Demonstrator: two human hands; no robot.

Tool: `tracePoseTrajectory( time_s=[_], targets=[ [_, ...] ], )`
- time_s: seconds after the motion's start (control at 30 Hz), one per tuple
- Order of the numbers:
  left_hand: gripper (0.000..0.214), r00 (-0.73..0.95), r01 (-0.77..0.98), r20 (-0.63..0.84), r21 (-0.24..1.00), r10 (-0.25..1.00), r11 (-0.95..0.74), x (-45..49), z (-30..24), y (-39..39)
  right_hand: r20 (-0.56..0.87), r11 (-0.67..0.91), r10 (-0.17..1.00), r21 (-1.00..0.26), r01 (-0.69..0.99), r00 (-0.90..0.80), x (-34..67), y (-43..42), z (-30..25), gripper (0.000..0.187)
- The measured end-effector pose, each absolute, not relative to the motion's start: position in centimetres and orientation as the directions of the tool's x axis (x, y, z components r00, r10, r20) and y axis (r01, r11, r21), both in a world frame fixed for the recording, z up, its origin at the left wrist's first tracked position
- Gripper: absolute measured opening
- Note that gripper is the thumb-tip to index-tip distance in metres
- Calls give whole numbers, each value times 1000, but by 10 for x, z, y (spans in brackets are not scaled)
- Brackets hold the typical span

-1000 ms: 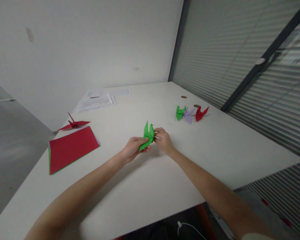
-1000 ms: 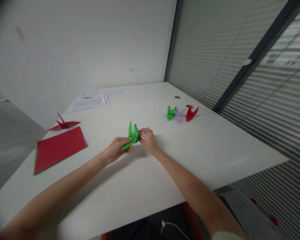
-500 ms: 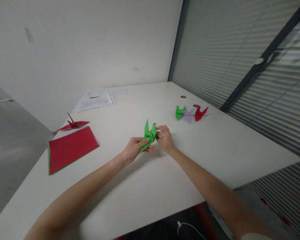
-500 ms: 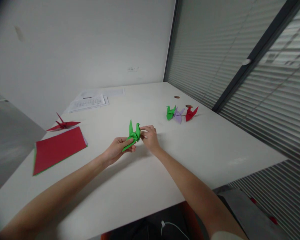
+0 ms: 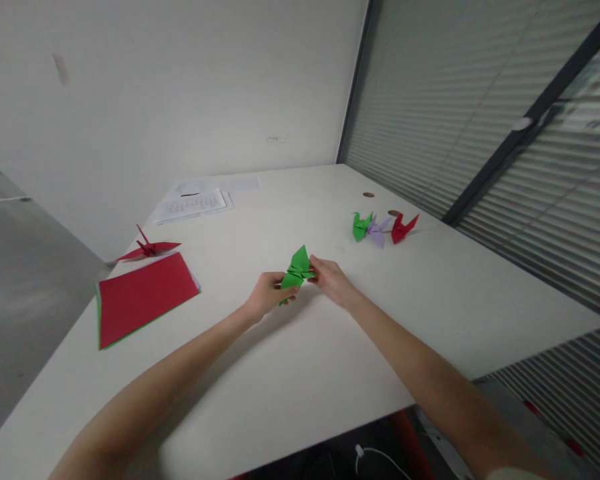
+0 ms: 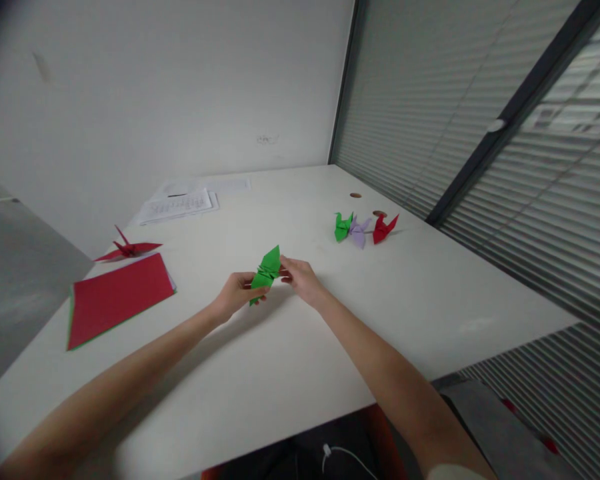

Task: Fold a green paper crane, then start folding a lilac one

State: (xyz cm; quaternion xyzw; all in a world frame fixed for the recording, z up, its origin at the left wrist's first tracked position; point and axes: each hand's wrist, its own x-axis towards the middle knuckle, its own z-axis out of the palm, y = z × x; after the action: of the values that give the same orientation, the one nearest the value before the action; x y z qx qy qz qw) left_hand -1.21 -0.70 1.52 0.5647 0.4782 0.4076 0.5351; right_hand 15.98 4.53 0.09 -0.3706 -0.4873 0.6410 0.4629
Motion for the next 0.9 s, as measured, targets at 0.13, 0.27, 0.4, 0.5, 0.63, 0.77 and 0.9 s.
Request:
tracePoseTrajectory(
  time_s=[0.13, 0.27, 0.4, 0.5, 0.63, 0.77, 0.9],
  targets=[
    [29, 250, 221, 13, 973, 968, -71, -14, 9, -4, 28, -58, 947, -965, -256, -321, 157, 40, 3, 34],
    [35, 301, 216, 82, 965, 950, -152, -16, 9, -2, 47, -30, 966, -957, -289, -256, 155, 41, 3, 31],
    [39, 299, 219, 95, 961, 949, -166, -16, 10, -3, 52, -25, 960, -963, -269, -274, 156, 41, 0, 31],
    [43, 306, 247, 80, 956, 949, -160, -15, 10, -4, 46, -36, 954, -964, -263, -298, 156, 40, -1, 31],
    [46, 313, 263, 83, 950, 946, -170, -15, 11, -6, 39, -48, 955, -958, -283, -294, 155, 39, 1, 31],
    [49, 318, 222, 74, 964, 945, -150, -13, 15, -8, 39, -51, 965, -942, -331, -260, 154, 38, 4, 28],
    [49, 319, 216, 59, 967, 946, -133, -12, 18, -10, 25, -64, 971, -930, -362, -236, 153, 38, 2, 28]
  ],
)
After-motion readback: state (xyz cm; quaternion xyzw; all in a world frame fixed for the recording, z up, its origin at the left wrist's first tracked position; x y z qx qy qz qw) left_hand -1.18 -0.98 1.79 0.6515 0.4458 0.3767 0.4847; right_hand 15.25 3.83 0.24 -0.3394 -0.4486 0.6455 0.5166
